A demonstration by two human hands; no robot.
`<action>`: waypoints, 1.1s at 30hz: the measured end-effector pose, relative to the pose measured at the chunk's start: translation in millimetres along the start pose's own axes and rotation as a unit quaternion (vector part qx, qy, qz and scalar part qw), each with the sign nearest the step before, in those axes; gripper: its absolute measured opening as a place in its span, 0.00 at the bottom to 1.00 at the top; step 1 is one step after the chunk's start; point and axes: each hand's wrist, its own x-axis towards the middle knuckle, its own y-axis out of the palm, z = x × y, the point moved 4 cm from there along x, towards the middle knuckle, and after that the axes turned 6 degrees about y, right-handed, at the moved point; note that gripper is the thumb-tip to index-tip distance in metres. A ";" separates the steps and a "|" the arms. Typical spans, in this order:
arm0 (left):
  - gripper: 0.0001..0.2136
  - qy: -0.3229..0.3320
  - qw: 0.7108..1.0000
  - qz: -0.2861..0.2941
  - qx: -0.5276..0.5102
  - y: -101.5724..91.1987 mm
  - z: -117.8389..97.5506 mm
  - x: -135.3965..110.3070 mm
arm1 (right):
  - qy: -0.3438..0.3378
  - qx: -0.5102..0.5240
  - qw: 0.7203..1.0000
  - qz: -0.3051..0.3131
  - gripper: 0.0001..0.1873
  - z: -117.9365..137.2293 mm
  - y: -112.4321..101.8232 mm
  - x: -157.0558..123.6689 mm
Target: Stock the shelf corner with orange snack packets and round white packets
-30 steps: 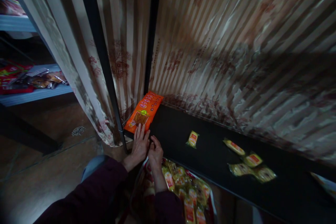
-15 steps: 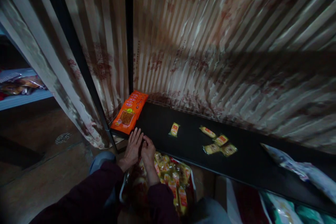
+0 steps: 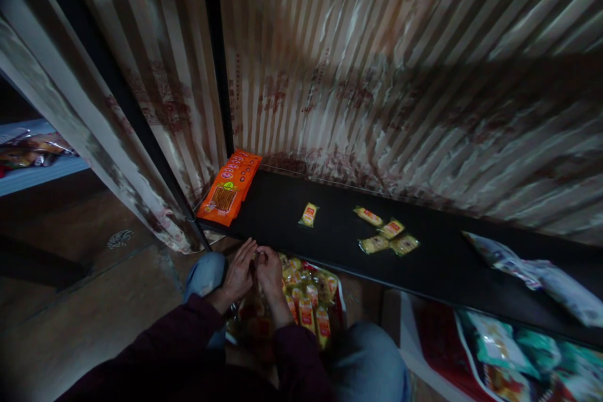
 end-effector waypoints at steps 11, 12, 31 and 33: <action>0.23 0.050 0.997 0.066 0.006 25.0 -12.4 -20.5 | 0.004 -0.052 0.996 -0.067 0.17 -43.0 -46.5 -24.6; 0.23 0.046 0.996 0.075 0.009 27.0 -12.0 -21.6 | 0.005 -0.063 0.995 -0.078 0.17 -44.6 -51.2 -25.8; 0.26 -0.064 0.995 0.072 0.040 28.8 4.6 -26.2 | -0.003 -0.114 0.992 -0.052 0.16 -72.4 -57.4 -27.8; 0.26 -0.093 0.992 0.073 0.043 31.7 9.3 -27.1 | -0.010 -0.123 0.991 -0.050 0.18 -73.4 -56.3 -30.1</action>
